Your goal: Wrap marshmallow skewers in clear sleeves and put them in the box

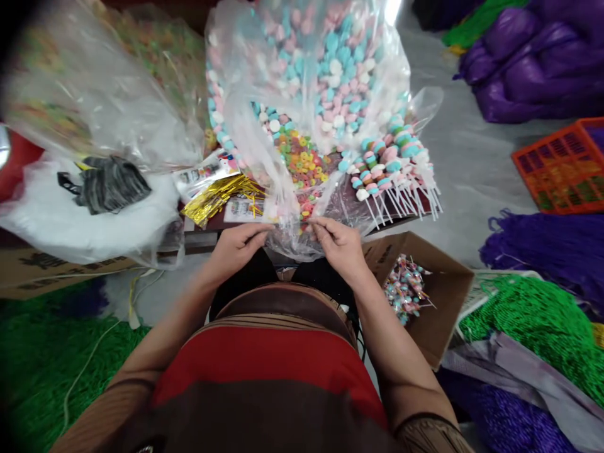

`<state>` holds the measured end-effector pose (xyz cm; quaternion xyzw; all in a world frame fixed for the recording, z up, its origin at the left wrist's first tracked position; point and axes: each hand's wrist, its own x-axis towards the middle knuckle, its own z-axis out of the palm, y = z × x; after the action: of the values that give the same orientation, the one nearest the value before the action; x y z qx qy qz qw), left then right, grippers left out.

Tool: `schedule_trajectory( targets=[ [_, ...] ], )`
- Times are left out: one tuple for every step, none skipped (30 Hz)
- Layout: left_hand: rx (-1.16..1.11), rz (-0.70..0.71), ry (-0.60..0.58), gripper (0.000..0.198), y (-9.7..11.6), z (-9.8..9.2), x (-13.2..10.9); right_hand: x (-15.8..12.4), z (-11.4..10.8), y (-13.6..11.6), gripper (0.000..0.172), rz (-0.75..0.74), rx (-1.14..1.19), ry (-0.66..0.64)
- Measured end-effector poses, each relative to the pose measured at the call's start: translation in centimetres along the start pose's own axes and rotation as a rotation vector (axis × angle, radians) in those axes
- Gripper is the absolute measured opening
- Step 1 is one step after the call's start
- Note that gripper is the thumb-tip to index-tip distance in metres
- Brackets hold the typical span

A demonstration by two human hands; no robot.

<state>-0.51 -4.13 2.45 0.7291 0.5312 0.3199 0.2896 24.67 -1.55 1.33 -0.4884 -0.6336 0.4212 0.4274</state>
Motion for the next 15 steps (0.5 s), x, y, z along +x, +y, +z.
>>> schedule_trajectory(
  targets=[
    [0.081, -0.001, 0.062, 0.029, -0.6, -0.5, 0.2, 0.0, 0.3, 0.0, 0.024, -0.011, -0.007, -0.012],
    [0.169, -0.009, 0.118, 0.027, -1.3, -0.9, 0.4, 0.0, 0.5, -0.1, 0.023, -0.018, -0.013, -0.020],
    [0.258, -0.026, 0.169, 0.025, -1.9, -1.4, 0.5, -0.1, 0.7, -0.1, 0.023, -0.021, -0.018, -0.023],
    [0.343, -0.048, 0.212, 0.024, -2.4, -1.9, 0.7, -0.2, 0.7, -0.1, 0.022, -0.020, -0.023, -0.025],
    [0.419, -0.074, 0.244, 0.022, -2.9, -2.2, 0.8, -0.2, 0.8, -0.1, 0.022, -0.016, -0.026, -0.027],
    [0.485, -0.100, 0.261, 0.022, -3.4, -2.5, 0.9, -0.3, 0.8, 0.0, 0.023, -0.010, -0.028, -0.028],
    [0.541, -0.126, 0.263, 0.022, -3.7, -2.6, 1.0, -0.4, 0.8, 0.1, 0.023, -0.005, -0.031, -0.032],
    [0.588, -0.147, 0.251, 0.021, -4.0, -2.6, 1.1, -0.5, 0.8, 0.1, 0.023, -0.002, -0.035, -0.037],
    [0.628, -0.164, 0.226, 0.021, -4.2, -2.5, 1.3, -0.6, 0.9, 0.1, 0.022, -0.002, -0.042, -0.042],
    [0.660, -0.175, 0.191, 0.021, -4.3, -2.3, 1.4, -0.6, 0.9, 0.1, 0.023, -0.009, -0.055, -0.048],
    [0.687, -0.186, 0.154, 0.021, -4.4, -2.0, 1.6, -0.5, 1.0, 0.0, 0.023, -0.025, -0.077, -0.051],
    [0.708, -0.198, 0.120, 0.021, -4.4, -1.8, 1.7, -0.3, 1.3, -0.2, 0.023, -0.058, -0.112, -0.055],
    [0.723, -0.211, 0.090, 0.022, -4.4, -1.6, 1.9, 0.0, 1.7, -0.5, 0.024, -0.110, -0.157, -0.062],
    [0.732, -0.223, 0.066, 0.021, -4.4, -1.5, 2.1, 0.4, 2.2, -0.9, 0.024, -0.186, -0.209, -0.077],
    [0.734, -0.231, 0.051, 0.020, -4.4, -1.4, 2.3, 0.9, 3.0, -1.3, 0.026, -0.277, -0.266, -0.105]
  ],
)
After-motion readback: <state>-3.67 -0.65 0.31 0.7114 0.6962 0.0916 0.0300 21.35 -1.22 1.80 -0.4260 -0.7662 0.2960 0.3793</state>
